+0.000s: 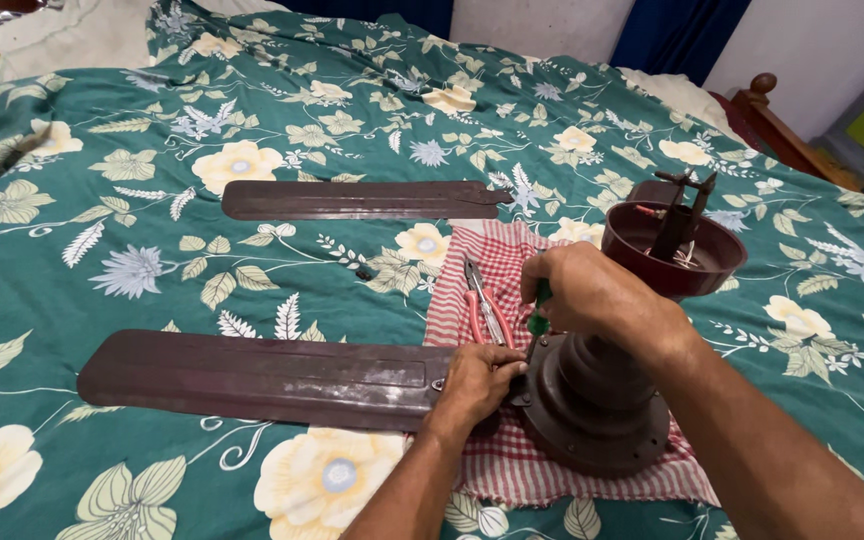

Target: The person attaches a fan blade to the fan motor housing using a screwdriver and pliers. They tighten the screws to secure the blade in place.

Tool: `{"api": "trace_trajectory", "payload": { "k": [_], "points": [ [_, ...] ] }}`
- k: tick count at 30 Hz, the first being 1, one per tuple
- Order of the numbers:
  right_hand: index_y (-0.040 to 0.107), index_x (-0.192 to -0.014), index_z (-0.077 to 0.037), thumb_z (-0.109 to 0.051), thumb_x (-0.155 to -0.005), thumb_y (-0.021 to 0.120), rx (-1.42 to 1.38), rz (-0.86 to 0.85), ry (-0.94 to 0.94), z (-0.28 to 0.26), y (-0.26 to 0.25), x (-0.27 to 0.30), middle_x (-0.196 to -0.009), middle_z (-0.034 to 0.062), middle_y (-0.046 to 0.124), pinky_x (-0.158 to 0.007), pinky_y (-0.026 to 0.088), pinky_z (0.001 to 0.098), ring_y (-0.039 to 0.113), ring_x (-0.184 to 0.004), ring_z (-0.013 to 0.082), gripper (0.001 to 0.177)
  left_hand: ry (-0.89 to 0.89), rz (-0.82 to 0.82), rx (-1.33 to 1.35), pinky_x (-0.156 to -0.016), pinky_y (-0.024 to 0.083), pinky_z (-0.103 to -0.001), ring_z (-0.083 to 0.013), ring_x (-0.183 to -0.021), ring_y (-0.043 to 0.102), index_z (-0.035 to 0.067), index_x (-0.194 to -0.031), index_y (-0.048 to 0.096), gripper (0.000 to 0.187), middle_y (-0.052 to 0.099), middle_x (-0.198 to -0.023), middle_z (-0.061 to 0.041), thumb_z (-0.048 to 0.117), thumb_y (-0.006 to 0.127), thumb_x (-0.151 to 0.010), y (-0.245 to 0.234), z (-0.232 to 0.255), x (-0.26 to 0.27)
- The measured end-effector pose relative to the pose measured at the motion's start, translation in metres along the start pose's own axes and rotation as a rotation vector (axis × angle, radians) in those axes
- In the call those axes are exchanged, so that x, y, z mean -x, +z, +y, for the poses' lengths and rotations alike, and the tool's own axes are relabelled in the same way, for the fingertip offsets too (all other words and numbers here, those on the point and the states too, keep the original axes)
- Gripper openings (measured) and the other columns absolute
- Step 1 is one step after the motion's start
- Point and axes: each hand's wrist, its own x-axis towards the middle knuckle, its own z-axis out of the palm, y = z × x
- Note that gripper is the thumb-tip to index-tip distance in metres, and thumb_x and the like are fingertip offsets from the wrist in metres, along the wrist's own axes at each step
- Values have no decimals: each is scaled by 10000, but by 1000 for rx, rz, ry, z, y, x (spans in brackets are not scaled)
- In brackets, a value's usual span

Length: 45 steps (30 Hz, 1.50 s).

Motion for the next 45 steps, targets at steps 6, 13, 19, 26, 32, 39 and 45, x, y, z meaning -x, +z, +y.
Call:
{"api": "trace_trajectory", "payload": {
  "k": [6,13,19,26,32,39,45],
  "points": [
    [777,-984,-82,8,-723,801,38,-28,37,-2,0,-2,-942,112,784,-786,618,367,773,-882,247,277,-39,-2,-18,-836,601,-299,-179,-881,777,92,-1082,800,236,799,-1005,-106,159,766,-859,0,6,3],
    [774,-988,-83,-63,-701,853,107,22,-39,14,12,-13,-931,144,771,-782,611,365,760,-880,282,298,-54,15,-3,-833,603,-302,-175,-872,781,81,-1070,799,230,804,-988,-111,160,760,-858,1,4,4],
    [799,-907,-106,-198,-727,869,272,-32,27,20,26,-27,-876,153,762,-798,605,373,754,-857,320,213,-58,3,-8,-826,605,-303,-176,-866,784,87,-1091,795,256,804,-995,-116,161,759,-849,1,5,5],
    [786,-862,-83,-179,-785,791,358,-26,-31,16,26,-24,-842,186,753,-754,609,405,751,-829,337,124,-17,55,1,-815,603,-288,-174,-854,783,80,-1075,803,243,803,-987,-118,146,778,-842,5,1,9],
    [777,-807,-118,-124,-803,730,668,-205,-222,4,21,-27,-804,103,745,-684,608,386,746,-736,258,48,7,79,9,-786,610,-292,-179,-818,779,77,-1038,803,238,805,-959,-108,153,807,-813,4,6,13],
    [774,-762,-142,-212,-626,823,808,-329,-440,-7,4,-14,-768,80,726,-694,584,406,725,-764,247,161,211,176,-95,-778,598,-351,-261,-823,757,95,-1008,810,270,774,-900,-136,233,851,-780,6,5,17],
    [807,-833,-194,-190,-686,786,690,-340,-239,-18,6,-21,-779,104,743,-705,594,435,728,-756,307,148,118,185,-118,-834,593,-364,-271,-877,760,168,-1029,811,250,773,-963,-110,302,818,-818,14,5,19]
  ]
}}
